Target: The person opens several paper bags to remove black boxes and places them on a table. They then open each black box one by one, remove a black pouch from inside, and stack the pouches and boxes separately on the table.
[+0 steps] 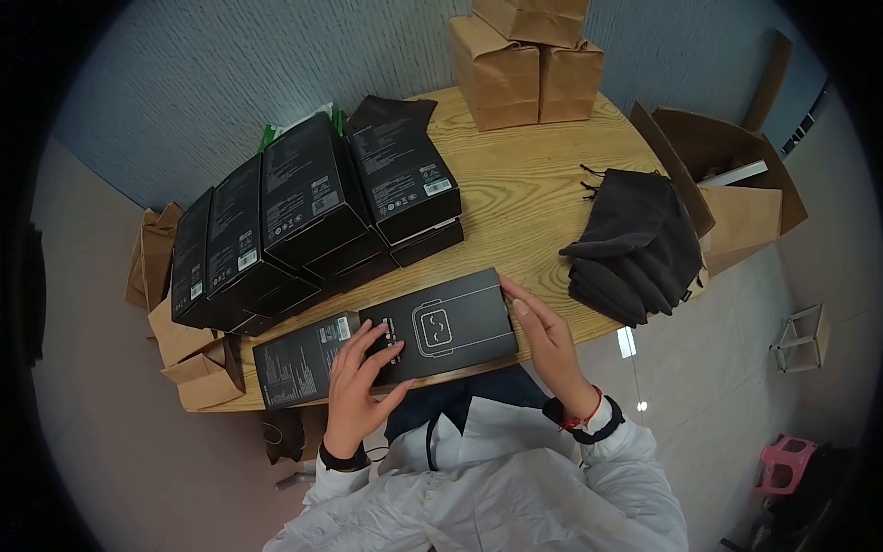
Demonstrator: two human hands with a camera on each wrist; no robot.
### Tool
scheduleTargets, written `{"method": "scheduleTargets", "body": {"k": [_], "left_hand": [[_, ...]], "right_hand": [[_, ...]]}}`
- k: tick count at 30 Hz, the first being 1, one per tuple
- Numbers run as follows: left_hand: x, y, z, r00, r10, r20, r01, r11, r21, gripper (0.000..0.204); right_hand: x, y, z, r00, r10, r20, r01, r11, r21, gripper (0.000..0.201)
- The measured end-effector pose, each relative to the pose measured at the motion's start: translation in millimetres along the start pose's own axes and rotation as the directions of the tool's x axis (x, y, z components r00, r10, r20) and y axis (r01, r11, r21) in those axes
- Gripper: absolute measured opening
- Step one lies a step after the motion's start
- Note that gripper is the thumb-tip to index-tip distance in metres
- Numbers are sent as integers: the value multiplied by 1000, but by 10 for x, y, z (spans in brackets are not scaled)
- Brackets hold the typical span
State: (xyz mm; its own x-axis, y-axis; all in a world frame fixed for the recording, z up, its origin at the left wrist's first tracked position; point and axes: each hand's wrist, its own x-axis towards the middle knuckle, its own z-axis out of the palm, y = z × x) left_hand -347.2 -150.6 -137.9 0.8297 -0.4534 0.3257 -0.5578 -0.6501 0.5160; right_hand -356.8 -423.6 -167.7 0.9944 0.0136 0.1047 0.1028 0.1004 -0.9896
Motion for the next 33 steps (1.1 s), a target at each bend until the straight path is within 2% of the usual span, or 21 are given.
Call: {"method": "scheduleTargets", "body": {"k": [4,6,13,15,16,18,22,24,25,26,28,30,32,33], "left_hand": [[1,-12,-1,1000,2,6,-2,1000,4,44],[2,-15,3,1000,7,11,-7,1000,3,43],[12,-76,5,999,42,-4,-42,999,-25,43],[17,-68,5,999,32,3,-32,999,-21,44],[15,-60,3,1000,27,-1,-27,999,-21,44],[7,-41,1,1000,4,5,-4,1000,-21,45],[12,-56,12,1000,3,9,-3,1000,-24,45],[11,-63,6,1000,15,-2,-15,999,-42,46],[6,-64,-1,1000,-2,-3,2,1000,-31,46],[7,-59,-2,1000,9,-3,-9,999,-37,46],[-1,-72,6,1000,27,-4,-28,998,-50,46],[-15,-81,-1,999,32,-2,-32,998,-51,46],[-1,-78,16,999,52,-2,-52,997,-62,45],[0,-80,14,999,50,-1,-50,995,-81,45]], "right_hand": [[-8,8,160,996,51,-67,-53,998,-21,44],[-19,45,181,996,-72,-46,55,954,-295,46],[30,29,131,999,-50,1,48,954,-297,45],[-5,32,152,993,41,-114,-65,974,-215,41],[-41,22,168,993,42,-109,-65,974,-217,41],[-114,-18,194,983,-48,-176,-41,882,-469,38],[-151,4,263,976,-58,-212,-50,881,-470,38],[-134,71,258,968,-66,-241,26,986,-166,38],[-153,39,275,967,24,-253,-24,1000,4,36],[-157,64,283,971,33,-237,-30,999,15,36],[-171,106,282,972,-81,-221,22,967,-255,36],[-175,109,272,970,-41,-241,-24,965,-260,41],[-140,92,221,976,27,-217,-56,991,-125,52],[-103,64,194,975,25,-222,-55,990,-127,52]]}}
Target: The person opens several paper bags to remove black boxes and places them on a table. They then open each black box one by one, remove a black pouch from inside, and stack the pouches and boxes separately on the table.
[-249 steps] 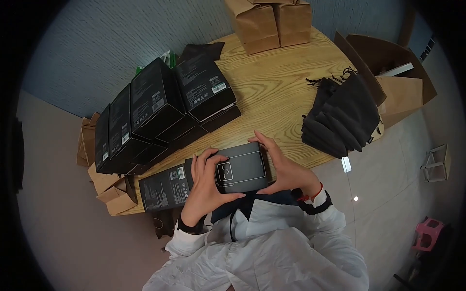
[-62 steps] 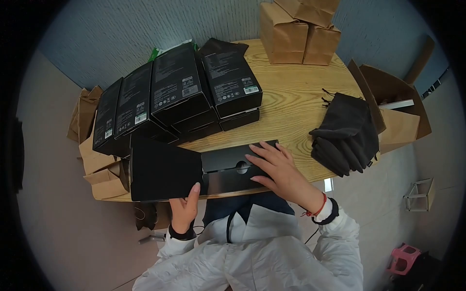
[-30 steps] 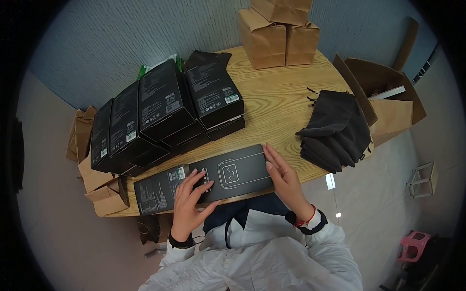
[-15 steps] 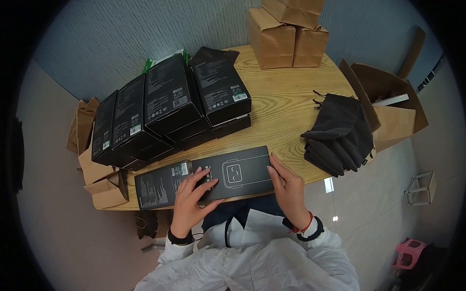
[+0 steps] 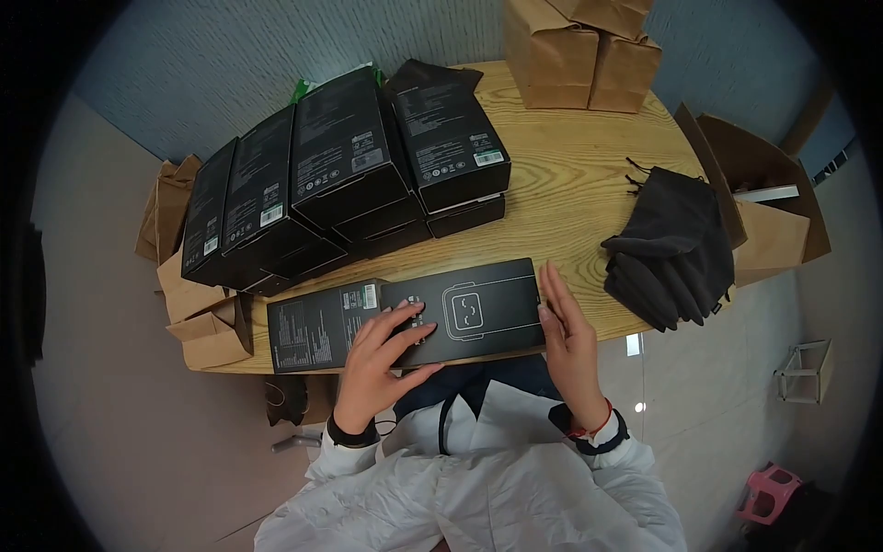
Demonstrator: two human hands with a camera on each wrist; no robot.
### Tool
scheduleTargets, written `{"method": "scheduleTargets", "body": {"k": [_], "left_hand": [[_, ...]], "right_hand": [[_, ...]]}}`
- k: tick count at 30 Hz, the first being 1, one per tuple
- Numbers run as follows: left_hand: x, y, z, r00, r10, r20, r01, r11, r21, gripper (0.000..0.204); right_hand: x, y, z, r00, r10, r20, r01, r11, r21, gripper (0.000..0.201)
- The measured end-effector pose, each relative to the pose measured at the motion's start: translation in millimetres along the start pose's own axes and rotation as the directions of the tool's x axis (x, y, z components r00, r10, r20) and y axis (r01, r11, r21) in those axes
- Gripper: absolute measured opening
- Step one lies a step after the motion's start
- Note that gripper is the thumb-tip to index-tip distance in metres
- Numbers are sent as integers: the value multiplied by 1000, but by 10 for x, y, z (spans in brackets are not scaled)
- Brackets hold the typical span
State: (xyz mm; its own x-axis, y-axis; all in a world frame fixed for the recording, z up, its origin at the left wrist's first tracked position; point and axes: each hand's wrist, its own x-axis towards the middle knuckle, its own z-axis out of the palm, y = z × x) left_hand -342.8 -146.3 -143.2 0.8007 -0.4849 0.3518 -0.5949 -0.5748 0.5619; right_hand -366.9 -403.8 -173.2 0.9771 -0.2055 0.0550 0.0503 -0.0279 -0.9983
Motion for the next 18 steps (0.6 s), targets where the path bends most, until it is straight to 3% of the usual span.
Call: {"method": "scheduleTargets", "body": {"k": [1,2,3,5,6,7,9,12,14,15,17,18], "left_hand": [[-2,-5,-10,1000,-5,-2,5,1000,-15,45],[-1,-9,-14,1000,-8,-6,8,1000,-7,45],[2,-12,-13,1000,-8,-10,8,1000,-27,46],[6,-1,-33,1000,-10,-14,10,999,-35,48],[-6,-5,-34,1000,-22,-19,21,999,-25,48],[-10,-18,-18,1000,-20,-20,19,999,-34,48],[-8,-18,-1,1000,-7,-20,6,998,-55,49],[-21,7,-6,1000,-27,-13,27,1000,-15,49],[-36,35,-133,997,-27,68,30,999,-46,49],[-81,29,-230,998,-49,33,54,987,-152,50],[-220,1,-473,963,-149,-225,141,989,-53,50],[-304,-49,-598,913,-201,-355,222,975,19,52]], "right_hand": [[61,-47,-14,987,-152,44,158,960,-229,62],[117,-98,-14,949,-287,126,313,846,-431,72],[158,-162,-25,947,-291,139,322,848,-420,72],[230,-303,-68,884,-254,391,434,755,-491,93],[288,-346,-71,828,-225,513,528,622,-579,110],[353,-336,-34,824,-228,518,532,623,-573,110],[459,-293,-4,761,-98,642,523,679,-516,110],[496,-267,17,758,-113,643,540,662,-519,104],[490,-282,-8,753,-117,648,542,668,-509,102],[482,-291,-19,760,-109,641,528,680,-510,102],[469,-309,-46,764,-106,636,517,690,-506,102],[448,-315,-91,804,-84,588,474,687,-550,103]]}}
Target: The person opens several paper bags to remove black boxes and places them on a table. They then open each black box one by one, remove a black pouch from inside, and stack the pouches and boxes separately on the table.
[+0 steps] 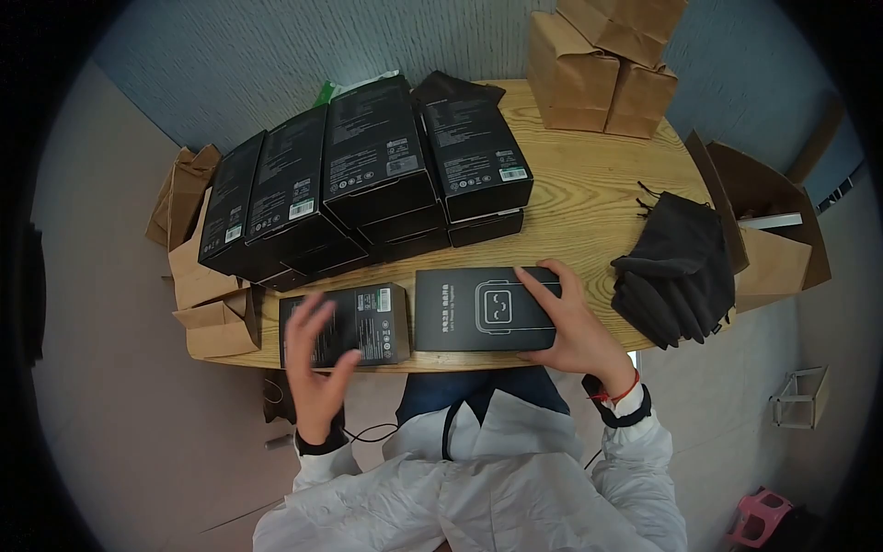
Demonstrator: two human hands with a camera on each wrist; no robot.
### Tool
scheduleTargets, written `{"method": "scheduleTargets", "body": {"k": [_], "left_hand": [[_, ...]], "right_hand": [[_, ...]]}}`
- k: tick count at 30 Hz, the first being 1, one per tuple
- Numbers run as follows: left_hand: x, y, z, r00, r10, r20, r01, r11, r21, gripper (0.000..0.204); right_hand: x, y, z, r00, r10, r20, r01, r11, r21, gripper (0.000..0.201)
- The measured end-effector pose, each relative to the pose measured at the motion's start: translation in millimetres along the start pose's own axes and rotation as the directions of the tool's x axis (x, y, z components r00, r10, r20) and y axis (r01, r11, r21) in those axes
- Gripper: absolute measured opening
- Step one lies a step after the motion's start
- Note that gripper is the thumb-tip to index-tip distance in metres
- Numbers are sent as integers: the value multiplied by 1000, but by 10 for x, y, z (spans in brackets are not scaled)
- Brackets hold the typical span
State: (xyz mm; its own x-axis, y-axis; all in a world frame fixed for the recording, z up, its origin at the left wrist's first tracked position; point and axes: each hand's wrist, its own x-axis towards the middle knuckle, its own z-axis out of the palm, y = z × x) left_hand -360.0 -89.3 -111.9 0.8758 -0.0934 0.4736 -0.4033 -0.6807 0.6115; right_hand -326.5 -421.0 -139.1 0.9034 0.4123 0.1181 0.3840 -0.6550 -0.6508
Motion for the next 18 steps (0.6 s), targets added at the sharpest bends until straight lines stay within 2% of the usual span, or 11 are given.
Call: {"method": "scheduleTargets", "body": {"k": [1,3,4,6,8,11,13,14,16,18], "left_hand": [[-35,-132,-69,984,-103,-143,97,994,-46,53],[-128,-480,-105,891,-313,-330,310,949,-62,49],[-180,-605,-114,873,-376,-311,394,919,-8,47],[-248,-749,-125,811,-573,-117,546,814,-197,46],[-293,-790,-93,817,-566,-104,549,821,-158,44],[-308,-808,-95,849,-515,-113,495,852,-169,41],[-299,-842,-108,836,-547,-40,498,787,-364,39],[-304,-862,-88,836,-547,-41,497,787,-366,39],[-316,-931,-21,810,-586,-20,424,608,-672,35],[-346,-977,64,804,-593,-48,374,567,-733,34]], "right_hand": [[-33,9,-5,998,59,-26,-59,998,-9,103],[-47,-11,34,996,58,-63,-56,997,47,103],[-41,-39,51,996,52,-70,-50,998,32,103],[-21,-90,105,996,45,-82,-44,999,18,102],[10,-134,154,995,-49,-89,48,999,-18,101],[34,-117,100,996,-55,-65,55,998,3,99],[39,-50,80,998,-24,-61,27,999,46,99],[40,-20,70,998,6,-58,0,996,90,99],[26,7,52,998,-7,-61,14,995,104,97],[10,10,36,998,-15,-68,23,993,119,96]]}}
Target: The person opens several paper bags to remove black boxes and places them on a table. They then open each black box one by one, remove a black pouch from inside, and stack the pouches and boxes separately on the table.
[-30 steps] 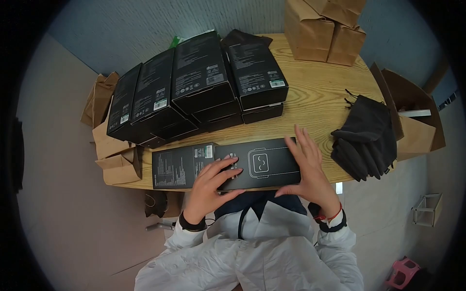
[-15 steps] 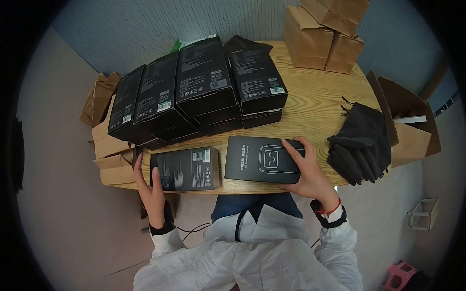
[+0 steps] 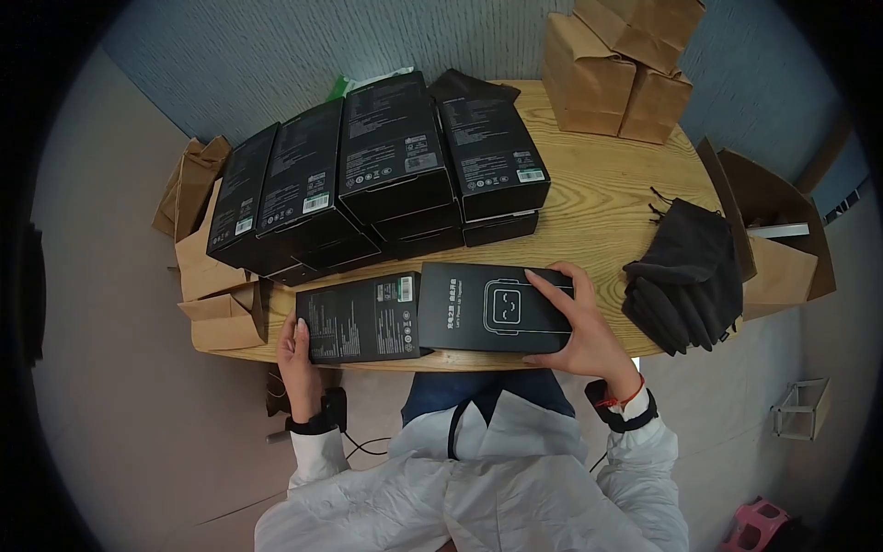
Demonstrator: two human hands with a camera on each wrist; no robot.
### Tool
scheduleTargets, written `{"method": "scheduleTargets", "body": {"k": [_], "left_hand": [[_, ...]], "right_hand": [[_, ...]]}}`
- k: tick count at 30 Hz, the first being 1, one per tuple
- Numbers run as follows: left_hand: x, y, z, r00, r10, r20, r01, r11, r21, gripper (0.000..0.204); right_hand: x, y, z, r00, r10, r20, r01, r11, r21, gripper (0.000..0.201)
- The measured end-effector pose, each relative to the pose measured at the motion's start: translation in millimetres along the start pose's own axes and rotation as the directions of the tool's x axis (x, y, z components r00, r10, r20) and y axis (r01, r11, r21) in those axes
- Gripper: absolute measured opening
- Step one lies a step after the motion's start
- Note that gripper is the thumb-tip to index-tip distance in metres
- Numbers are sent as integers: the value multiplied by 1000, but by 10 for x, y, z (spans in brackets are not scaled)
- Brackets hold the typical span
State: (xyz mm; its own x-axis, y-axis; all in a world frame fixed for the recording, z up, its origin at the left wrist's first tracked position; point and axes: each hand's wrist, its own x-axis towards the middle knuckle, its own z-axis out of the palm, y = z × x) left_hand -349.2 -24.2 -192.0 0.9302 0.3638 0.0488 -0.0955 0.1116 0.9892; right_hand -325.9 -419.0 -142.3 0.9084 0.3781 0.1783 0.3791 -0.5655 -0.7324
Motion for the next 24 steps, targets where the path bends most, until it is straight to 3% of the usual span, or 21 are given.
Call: {"method": "scheduleTargets", "body": {"k": [1,4,8,11,15,17,18,20,23,24], "left_hand": [[-9,-36,14,1000,12,-29,-15,996,-86,32],[-85,29,108,998,-17,-67,10,994,-107,30],[-140,-37,127,1000,3,-6,-3,999,-42,33],[-173,-16,178,1000,25,7,-25,999,-29,38],[-214,51,259,999,14,50,-16,999,49,46],[-249,131,329,992,6,127,-32,979,203,52],[-255,60,328,983,47,178,-104,940,324,57],[-282,48,401,959,67,275,-180,893,412,59],[-397,109,629,928,68,366,-229,879,418,63],[-422,130,689,914,51,403,-232,880,415,64]], "right_hand": [[-6,-12,-17,1000,7,-16,-7,1000,30,95],[-22,-20,-83,1000,-12,-12,12,1000,11,94],[-54,98,-112,988,-149,47,151,987,-56,90],[-63,103,-176,979,-174,107,177,984,-26,87],[-71,32,-23,996,-88,32,88,996,-15,87],[-60,-13,35,995,-75,67,72,996,45,88],[-50,7,82,985,-120,125,114,992,50,95],[-34,-50,265,985,-140,97,134,989,68,97],[-24,-162,544,979,-171,107,170,985,19,106],[-31,-187,628,981,-185,54,180,980,78,107]]}}
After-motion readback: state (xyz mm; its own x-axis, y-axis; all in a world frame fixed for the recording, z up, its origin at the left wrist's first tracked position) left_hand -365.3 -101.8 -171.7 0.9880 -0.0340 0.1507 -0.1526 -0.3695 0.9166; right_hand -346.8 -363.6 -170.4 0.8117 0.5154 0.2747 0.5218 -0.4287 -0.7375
